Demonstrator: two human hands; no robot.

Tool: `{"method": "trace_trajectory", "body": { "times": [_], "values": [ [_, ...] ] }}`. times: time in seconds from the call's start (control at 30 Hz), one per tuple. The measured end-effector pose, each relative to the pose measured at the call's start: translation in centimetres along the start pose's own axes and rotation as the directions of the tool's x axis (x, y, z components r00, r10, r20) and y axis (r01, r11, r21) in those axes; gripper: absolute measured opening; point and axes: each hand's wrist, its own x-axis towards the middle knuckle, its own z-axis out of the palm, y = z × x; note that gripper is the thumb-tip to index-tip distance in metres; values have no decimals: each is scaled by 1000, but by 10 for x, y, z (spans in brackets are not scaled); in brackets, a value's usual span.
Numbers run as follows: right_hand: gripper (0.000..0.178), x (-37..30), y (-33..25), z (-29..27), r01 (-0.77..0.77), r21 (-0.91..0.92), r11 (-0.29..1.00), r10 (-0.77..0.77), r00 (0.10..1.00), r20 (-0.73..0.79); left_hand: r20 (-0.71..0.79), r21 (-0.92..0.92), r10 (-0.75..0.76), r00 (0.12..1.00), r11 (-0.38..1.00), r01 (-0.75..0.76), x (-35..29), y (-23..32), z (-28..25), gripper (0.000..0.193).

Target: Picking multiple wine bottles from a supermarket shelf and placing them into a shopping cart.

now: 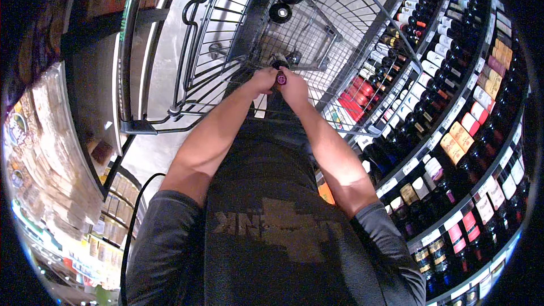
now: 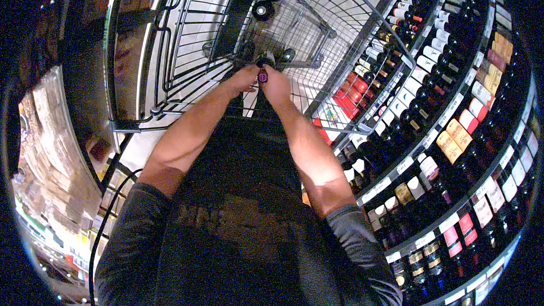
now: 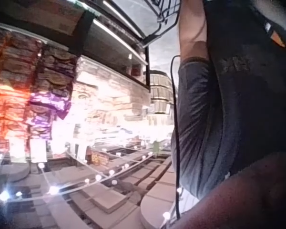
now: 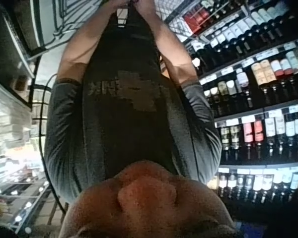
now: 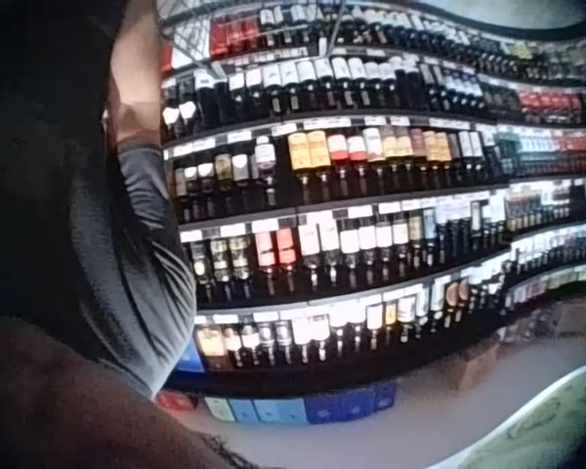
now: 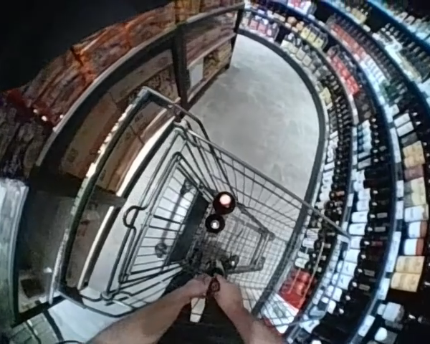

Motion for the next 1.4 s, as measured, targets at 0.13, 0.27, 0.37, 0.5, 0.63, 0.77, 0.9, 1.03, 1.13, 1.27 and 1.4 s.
{"method": "trace_trajectory", "body": {
  "times": [0.13,0.27,0.37,0.5,0.63,0.77,0.9,1.03,1.13,1.27,1.4],
  "values": [
    [48,8,-1,1,-55,-38,998,56,998,39,-1,-80,27,1000,996,-27,21,-16,0,43],
    [44,18,-13,-8,-57,-8,998,57,997,51,185,698,539,822,517,-496,46,-41,-19,35],
    [42,26,-12,-17,-78,58,995,81,996,-48,-35,-278,-3,999,961,-7,37,-7,1,46],
    [46,43,-51,-26,-33,-15,999,33,999,17,-163,-100,453,876,876,-472,76,-73,-30,51],
    [41,60,-23,-28,-40,-60,997,34,995,-98,-169,-478,113,979,859,-182,32,9,-5,51],
    [43,71,-48,-30,13,-46,999,-17,996,-90,-227,-483,173,959,834,-265,34,-4,-21,62],
    [44,76,-52,-30,-33,-8,999,32,994,-101,-210,-596,260,943,730,-334,20,1,-20,62],
    [44,82,-49,-22,29,4,1000,-27,986,-166,-228,-614,210,951,727,-308,11,16,-21,65],
    [46,86,-54,-19,-57,37,998,62,986,-152,-231,-592,198,953,748,-299,6,20,-21,67],
    [48,89,-56,-21,-84,29,996,87,987,-135,-216,-597,237,947,735,-320,6,19,-21,66],
    [49,92,-60,-19,-59,12,998,60,990,-124,-146,-598,289,946,736,-317,28,10,-28,62]
  ]
}}
